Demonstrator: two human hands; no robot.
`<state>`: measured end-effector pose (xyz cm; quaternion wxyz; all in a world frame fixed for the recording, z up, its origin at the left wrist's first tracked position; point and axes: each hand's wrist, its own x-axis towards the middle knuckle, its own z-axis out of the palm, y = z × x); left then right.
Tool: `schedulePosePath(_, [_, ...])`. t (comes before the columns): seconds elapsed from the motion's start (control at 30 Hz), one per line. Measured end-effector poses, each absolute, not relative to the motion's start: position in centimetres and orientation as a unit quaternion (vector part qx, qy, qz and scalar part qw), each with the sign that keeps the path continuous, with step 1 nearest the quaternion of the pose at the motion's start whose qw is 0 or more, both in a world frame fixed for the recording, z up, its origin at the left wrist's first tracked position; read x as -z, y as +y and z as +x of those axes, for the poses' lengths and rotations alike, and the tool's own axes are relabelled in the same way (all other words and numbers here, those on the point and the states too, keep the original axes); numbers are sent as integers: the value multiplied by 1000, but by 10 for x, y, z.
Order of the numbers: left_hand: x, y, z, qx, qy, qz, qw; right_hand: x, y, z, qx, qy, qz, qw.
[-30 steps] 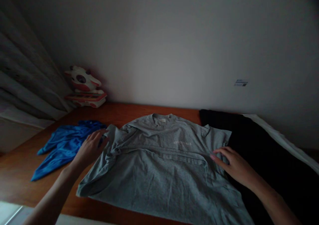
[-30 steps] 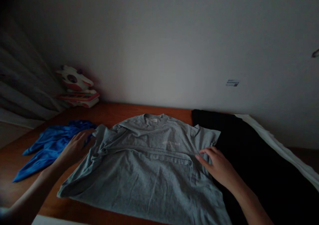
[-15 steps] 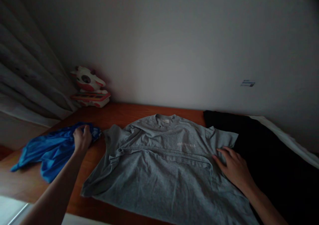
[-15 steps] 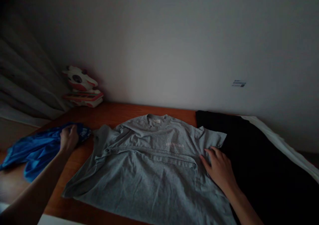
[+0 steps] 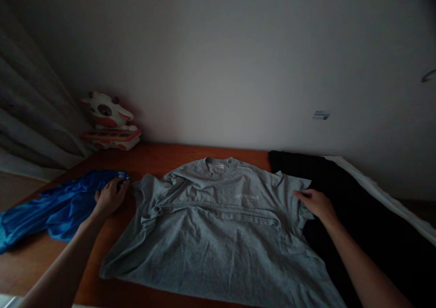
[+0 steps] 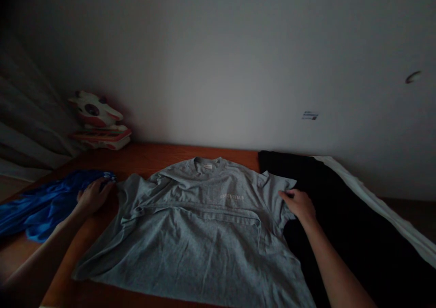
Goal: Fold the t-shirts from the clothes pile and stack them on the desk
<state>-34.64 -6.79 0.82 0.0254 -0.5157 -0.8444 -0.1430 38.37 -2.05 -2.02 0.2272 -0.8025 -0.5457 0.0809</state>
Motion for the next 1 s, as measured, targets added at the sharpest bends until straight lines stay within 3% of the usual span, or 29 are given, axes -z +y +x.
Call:
schedulePosePath(0.1, [-21, -57, -332, 188, -818, -541, 53, 16, -24, 379, -103, -533, -790, 284])
schedulePosePath(0.2, [-33, -46, -304, 227, -741, -630, 56, 7, -36, 387, -52, -526, -786, 321])
schedulePosePath(0.4, [-49, -9, -226, 213, -647, -732, -18, -20, -40, 353, 132, -618, -752, 188])
schedulePosePath(0.57, [-56, 31, -157, 52, -571, -818, -41, -38, -3, 251, 36, -790, -597, 134])
schedulePosePath(0.73, [-50, 62, -120, -43, -539, -840, -44, -36, 37, 176, 18, -813, -582, 9])
schedulePosePath(1.0, [-49, 89, -110, -131, -535, -835, -15, -32, 82, 138, 38, -818, -570, -67])
